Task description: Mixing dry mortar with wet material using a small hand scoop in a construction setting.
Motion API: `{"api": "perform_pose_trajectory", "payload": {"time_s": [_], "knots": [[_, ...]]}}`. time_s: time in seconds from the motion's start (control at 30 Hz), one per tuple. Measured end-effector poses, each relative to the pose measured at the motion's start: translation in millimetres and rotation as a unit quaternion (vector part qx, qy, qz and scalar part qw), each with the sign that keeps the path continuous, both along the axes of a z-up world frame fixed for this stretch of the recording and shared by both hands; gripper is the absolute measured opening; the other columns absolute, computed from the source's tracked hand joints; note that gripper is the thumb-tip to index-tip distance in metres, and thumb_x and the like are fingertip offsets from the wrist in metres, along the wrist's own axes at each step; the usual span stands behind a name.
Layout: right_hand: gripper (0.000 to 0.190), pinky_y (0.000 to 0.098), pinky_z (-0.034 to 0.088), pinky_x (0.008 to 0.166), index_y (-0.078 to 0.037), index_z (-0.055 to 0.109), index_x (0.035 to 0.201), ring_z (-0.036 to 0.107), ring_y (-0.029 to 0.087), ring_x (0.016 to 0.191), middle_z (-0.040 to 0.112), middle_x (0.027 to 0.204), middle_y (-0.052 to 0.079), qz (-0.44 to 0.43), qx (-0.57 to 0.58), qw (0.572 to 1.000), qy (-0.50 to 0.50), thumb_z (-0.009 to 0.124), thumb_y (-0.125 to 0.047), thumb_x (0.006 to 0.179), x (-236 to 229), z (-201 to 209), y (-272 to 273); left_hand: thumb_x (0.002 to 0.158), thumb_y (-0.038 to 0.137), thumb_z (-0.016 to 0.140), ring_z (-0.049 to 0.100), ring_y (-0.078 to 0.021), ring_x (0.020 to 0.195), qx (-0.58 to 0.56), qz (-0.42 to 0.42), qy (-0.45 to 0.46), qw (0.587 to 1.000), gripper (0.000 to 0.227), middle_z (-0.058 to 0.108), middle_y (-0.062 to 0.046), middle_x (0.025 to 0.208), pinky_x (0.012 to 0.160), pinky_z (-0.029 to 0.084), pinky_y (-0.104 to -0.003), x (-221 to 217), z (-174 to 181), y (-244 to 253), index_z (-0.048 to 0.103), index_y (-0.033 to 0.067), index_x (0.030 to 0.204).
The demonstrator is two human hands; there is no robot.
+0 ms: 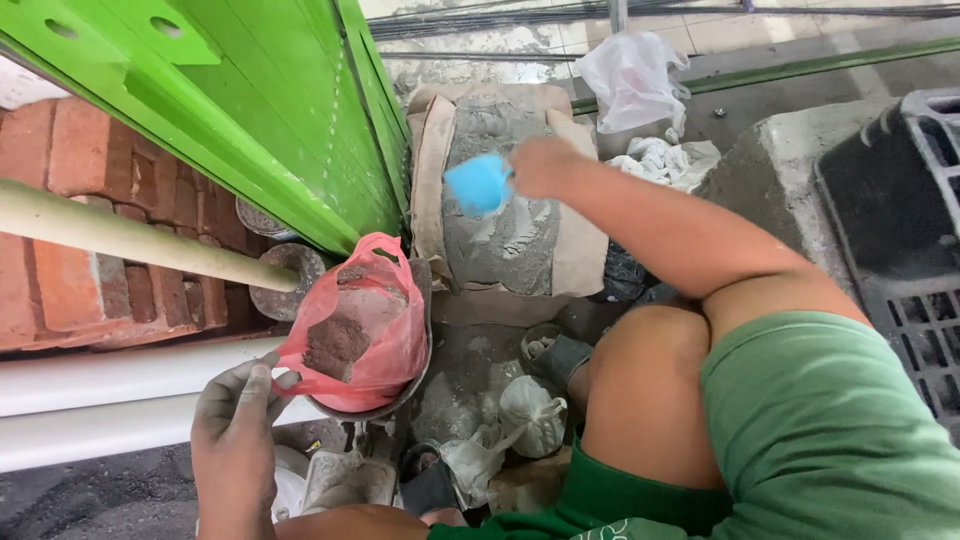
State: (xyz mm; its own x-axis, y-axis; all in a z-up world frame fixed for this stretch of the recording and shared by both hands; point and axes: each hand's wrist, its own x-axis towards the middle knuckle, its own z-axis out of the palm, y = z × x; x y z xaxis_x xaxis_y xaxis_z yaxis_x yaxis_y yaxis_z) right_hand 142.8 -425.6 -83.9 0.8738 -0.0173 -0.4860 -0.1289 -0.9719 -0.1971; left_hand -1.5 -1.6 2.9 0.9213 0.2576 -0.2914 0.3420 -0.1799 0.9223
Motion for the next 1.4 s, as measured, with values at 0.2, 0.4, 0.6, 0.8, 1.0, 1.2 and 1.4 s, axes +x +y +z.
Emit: {"api": "perform_pose_trajectory", "payload": {"time_s": [0.2, 0.4, 0.6, 0.8, 1.0, 1.2, 1.4], "knots": [[0.043, 0.0412, 0.06, 0.087, -0.021, 0.066, 0.137, 0.066, 0.028, 0.117, 0.067, 0.134, 0.003, 0.008, -0.084, 0.995, 0.062, 0.044, -0.018, 0.1, 11.3, -88.4, -10.1, 0.106, 0.02, 0.057, 0.069, -0.0157, 0.096, 0.001, -0.003, 0.008, 1.0, 0.018, 0.072, -0.014, 0.104, 0.098, 0.058, -0.033, -1.7, -4.5, 3.2, 0.06, 0.0036, 0.114], [0.026, 0.0375, 0.06, 0.071, -0.015, 0.077, 0.107, 0.072, 0.028, 0.1, 0.074, 0.114, 0.005, 0.038, -0.232, 0.971, 0.035, 0.058, -0.001, 0.095, 31.6, -87.1, -29.7, 0.104, 0.021, 0.06, 0.067, -0.0139, 0.098, 0.001, -0.001, 0.013, 1.0, 0.017, 0.073, -0.009, 0.104, 0.098, 0.058, -0.03, -2.5, -3.3, 4.1, 0.063, 0.0054, 0.112], [0.025, 0.0355, 0.049, 0.056, -0.015, 0.071, 0.102, 0.064, 0.025, 0.076, 0.069, 0.093, 0.005, 0.045, -0.248, 0.968, 0.01, 0.052, 0.0, 0.097, 20.2, -35.0, -22.9, 0.104, 0.021, 0.059, 0.07, -0.016, 0.098, -0.01, -0.02, 0.006, 1.0, 0.019, 0.073, -0.012, 0.105, 0.099, 0.059, -0.032, -1.5, -2.5, 6.1, 0.061, 0.0048, 0.114], [0.038, 0.0438, 0.059, 0.087, -0.019, 0.065, 0.133, 0.065, 0.03, 0.122, 0.067, 0.134, 0.005, 0.007, -0.237, 0.971, 0.015, 0.046, -0.013, 0.101, 13.5, -13.7, -42.7, 0.104, 0.022, 0.059, 0.068, -0.0138, 0.096, 0.005, -0.032, 0.016, 0.999, 0.017, 0.073, -0.01, 0.099, 0.096, 0.06, -0.031, 0.3, -5.5, 10.0, 0.061, 0.0063, 0.109], [0.044, 0.0418, 0.059, 0.076, -0.017, 0.062, 0.131, 0.067, 0.034, 0.111, 0.064, 0.124, 0.012, -0.039, -0.27, 0.96, -0.067, 0.062, -0.001, 0.09, 32.2, -26.6, -88.6, 0.103, 0.024, 0.061, 0.068, -0.0134, 0.096, -0.002, -0.035, 0.012, 0.999, 0.017, 0.072, -0.007, 0.096, 0.099, 0.061, -0.032, -8.1, 7.4, 2.5, 0.062, 0.0072, 0.107], [0.041, 0.0415, 0.059, 0.082, -0.015, 0.059, 0.137, 0.067, 0.032, 0.113, 0.066, 0.127, 0.011, -0.035, -0.234, 0.971, -0.047, 0.052, -0.002, 0.099, 50.2, -82.6, -76.9, 0.103, 0.024, 0.06, 0.069, -0.0175, 0.094, 0.031, -0.032, 0.011, 0.999, 0.025, 0.075, -0.015, 0.099, 0.094, 0.059, -0.033, -2.7, -1.3, 8.5, 0.065, 0.0019, 0.113], [0.03, 0.045, 0.06, 0.087, -0.008, 0.066, 0.128, 0.067, 0.033, 0.113, 0.065, 0.128, 0.014, 0.017, -0.184, 0.982, -0.044, 0.049, -0.009, 0.103, 64.4, -182.8, -71.9, 0.103, 0.023, 0.06, 0.071, -0.0187, 0.096, 0.08, -0.005, 0.05, 0.996, 0.026, 0.076, -0.017, 0.1, 0.095, 0.057, -0.033, 3.1, 12.2, -1.5, 0.065, 0.0015, 0.117]]}}
